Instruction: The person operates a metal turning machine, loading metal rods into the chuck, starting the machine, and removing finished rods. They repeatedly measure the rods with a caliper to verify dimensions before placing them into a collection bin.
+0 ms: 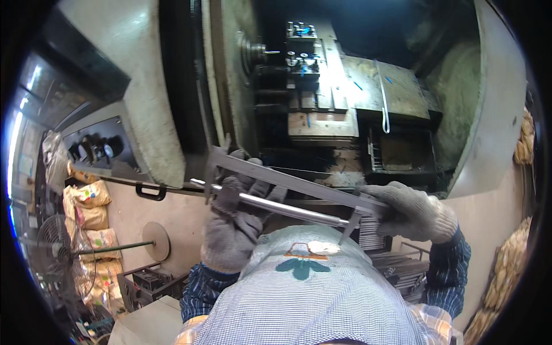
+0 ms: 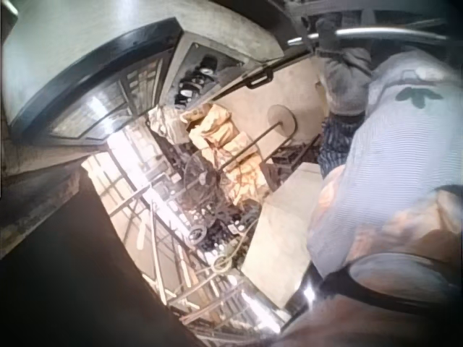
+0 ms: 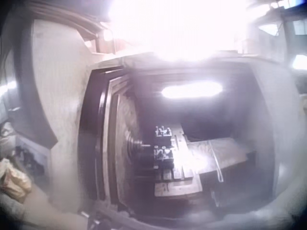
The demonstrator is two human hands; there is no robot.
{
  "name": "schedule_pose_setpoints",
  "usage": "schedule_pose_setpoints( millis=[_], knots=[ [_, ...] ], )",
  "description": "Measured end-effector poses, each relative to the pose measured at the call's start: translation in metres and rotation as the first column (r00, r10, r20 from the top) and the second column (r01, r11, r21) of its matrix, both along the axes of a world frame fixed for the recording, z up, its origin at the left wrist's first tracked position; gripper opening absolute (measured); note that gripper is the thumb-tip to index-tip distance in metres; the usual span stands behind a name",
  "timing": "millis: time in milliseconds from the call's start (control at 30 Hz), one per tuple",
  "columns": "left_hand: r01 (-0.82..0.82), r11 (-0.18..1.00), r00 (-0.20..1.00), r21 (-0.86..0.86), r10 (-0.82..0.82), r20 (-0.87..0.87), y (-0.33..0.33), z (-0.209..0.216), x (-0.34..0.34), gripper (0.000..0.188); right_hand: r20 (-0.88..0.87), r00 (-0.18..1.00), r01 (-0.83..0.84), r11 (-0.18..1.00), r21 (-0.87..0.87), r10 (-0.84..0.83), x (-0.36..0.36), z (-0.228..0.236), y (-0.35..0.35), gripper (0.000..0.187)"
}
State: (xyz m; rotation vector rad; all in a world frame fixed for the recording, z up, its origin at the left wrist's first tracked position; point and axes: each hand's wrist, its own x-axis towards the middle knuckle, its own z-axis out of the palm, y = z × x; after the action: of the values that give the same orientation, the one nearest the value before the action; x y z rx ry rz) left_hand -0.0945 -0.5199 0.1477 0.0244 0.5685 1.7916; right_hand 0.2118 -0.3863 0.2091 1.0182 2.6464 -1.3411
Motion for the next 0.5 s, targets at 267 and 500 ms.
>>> schedule_pose_setpoints(
  millis=[267, 500],
  knots=[
    [-0.004, 0.999, 0.988, -0.038, 0.009, 0.153, 0.001, -0.004, -0.007, 0.048, -0.111, 0.993, 0.039, 0.997, 0.074, -0.031, 0.012, -0.015, -0.007, 0.080],
    [-0.001, 0.999, 0.992, -0.052, 0.008, 0.129, -0.003, -0.008, -0.015, 0.045, -0.022, 0.994, 0.111, 0.954, 0.280, -0.109, 0.008, -0.014, -0.013, 0.081]
  ],
)
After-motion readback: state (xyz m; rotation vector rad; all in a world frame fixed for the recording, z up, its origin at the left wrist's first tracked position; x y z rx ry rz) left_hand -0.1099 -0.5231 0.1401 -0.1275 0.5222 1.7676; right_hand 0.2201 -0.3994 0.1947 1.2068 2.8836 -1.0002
